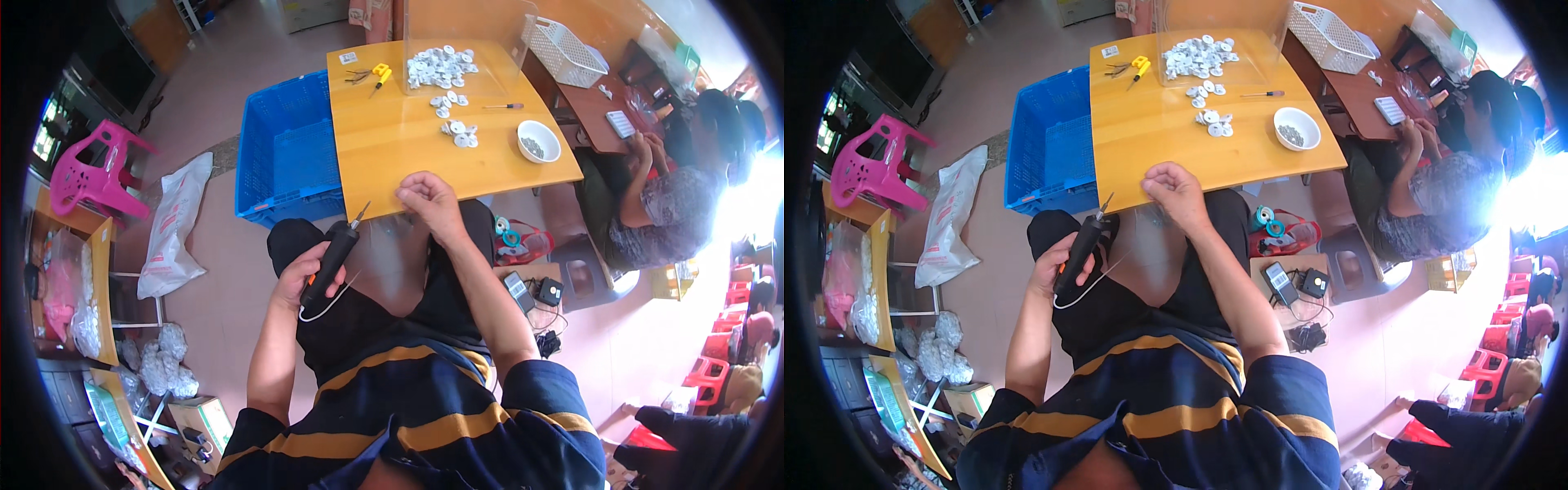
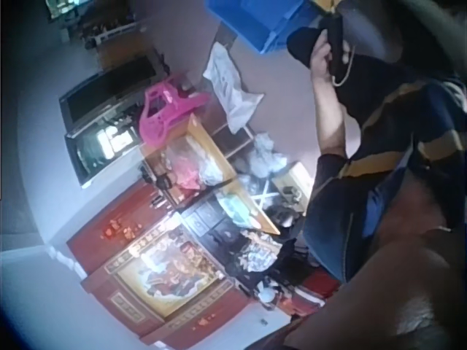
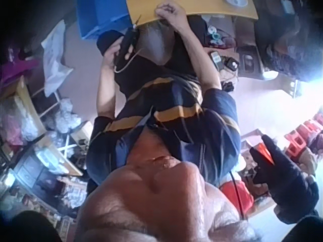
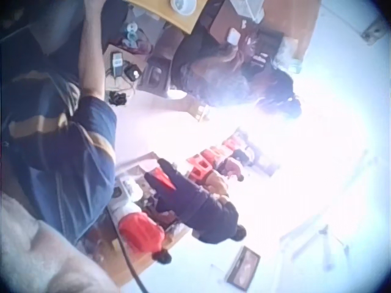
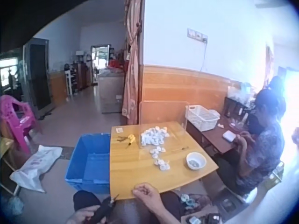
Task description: The person assembles plastic components by taking small metal parts from a bowl, inserting them into plastic housings by hand, and driving screws using an electric screwdriver.
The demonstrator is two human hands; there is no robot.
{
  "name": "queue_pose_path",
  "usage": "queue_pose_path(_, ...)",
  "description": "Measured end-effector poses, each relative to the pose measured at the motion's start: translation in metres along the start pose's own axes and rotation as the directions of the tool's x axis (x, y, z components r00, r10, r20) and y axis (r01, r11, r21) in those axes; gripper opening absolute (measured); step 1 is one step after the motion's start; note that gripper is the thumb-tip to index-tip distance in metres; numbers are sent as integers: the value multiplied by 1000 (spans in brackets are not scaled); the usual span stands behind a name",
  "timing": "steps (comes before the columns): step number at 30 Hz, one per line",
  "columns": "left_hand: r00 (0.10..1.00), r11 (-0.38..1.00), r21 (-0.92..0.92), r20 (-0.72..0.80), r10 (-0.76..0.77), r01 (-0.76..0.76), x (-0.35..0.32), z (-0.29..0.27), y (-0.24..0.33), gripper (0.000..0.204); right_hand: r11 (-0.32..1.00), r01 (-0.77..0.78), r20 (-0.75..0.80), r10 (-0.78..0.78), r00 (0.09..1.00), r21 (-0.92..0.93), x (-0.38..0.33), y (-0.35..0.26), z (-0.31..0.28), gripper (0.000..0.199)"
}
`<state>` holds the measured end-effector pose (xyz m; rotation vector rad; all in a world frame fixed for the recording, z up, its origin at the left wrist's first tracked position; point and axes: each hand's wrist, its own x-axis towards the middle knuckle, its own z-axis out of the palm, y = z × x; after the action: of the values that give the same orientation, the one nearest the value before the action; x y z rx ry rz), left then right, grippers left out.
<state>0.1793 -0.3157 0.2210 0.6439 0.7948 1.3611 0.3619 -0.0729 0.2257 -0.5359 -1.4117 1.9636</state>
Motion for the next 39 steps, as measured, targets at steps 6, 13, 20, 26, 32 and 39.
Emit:
queue_pose_path(6,999,999,41,-28,-28,29,5,6,-5,56,997,-67,47,65,997,30,-4,1,17,11)
queue_pose_path(13,997,996,62,-18,-69,70,4,4,-5,56,995,-88,67,84,994,47,-3,5,24,11)
queue_pose_path(20,996,996,68,-76,-44,49,4,8,-3,50,989,-124,37,122,992,76,-4,7,26,13)
queue_pose_path(26,996,996,38,-52,-76,78,3,0,-3,58,982,-130,17,129,991,139,-5,13,34,14)
queue_pose_path(32,996,998,29,-66,-62,64,1,1,-4,59,963,-145,-52,161,986,228,-9,9,43,14)
queue_pose_path(39,998,997,43,-37,-56,58,4,-2,-4,59,972,-119,-36,129,991,204,-8,8,41,13)
